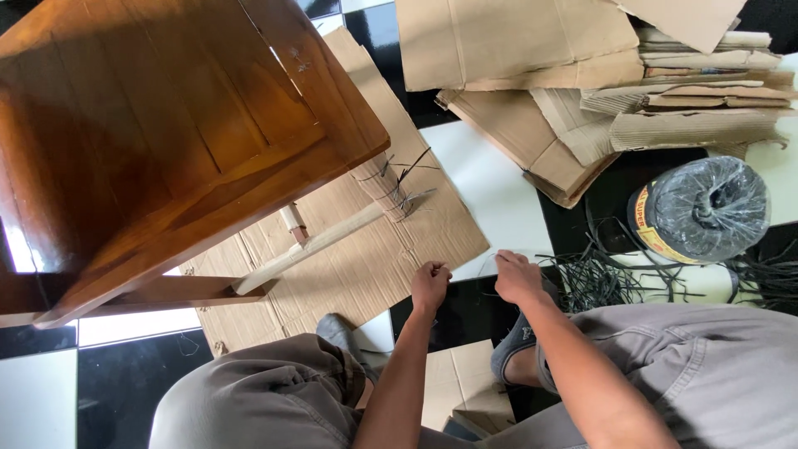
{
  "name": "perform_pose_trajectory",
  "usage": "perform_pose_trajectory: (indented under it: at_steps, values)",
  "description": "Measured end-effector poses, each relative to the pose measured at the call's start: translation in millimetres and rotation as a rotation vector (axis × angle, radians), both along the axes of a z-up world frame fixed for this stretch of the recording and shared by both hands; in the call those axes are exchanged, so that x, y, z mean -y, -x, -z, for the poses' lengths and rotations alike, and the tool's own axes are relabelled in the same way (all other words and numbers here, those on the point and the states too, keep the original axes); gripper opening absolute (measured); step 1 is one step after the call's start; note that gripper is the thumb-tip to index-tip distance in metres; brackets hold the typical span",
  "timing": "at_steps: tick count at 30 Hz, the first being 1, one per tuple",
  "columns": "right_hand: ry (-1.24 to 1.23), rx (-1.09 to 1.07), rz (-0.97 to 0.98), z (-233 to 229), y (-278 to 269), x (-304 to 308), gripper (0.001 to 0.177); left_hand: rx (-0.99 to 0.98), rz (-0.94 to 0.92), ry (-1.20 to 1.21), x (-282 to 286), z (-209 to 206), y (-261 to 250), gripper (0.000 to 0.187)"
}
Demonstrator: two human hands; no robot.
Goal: Secure cardboard padding to the legs of a wooden chair using plastic ties
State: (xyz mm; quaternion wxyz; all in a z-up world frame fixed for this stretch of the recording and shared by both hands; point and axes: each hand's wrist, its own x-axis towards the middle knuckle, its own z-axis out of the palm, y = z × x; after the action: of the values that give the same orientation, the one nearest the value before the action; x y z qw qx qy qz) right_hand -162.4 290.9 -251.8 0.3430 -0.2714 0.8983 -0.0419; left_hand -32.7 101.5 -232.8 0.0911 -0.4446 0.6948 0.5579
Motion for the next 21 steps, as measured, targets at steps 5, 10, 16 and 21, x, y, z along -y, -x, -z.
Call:
perform_pose_trajectory:
  at_steps: [5,10,16,21]
  values:
    - [0.169,0.110,0.230,-17.0,4.3,5.3,0.051,0.003,-0.018,0.002,-2.3,5.0,-1.4,0.032]
    - [-0.101,-0.129,0.286,-11.5,36.6,-20.4,0.043,0.038,0.000,0.009,-0.8,-3.2,-1.7,0.032]
    - [-0.045,0.056,0.540,-61.5,54.1,-39.3,0.061,0.068,0.030,0.026,-2.5,-3.4,2.0,0.035]
    - [-0.114,0.073,0.579,-56.1,71.6,-71.1,0.067,0.044,0.058,-0.025,-14.5,-6.8,10.8,0.034]
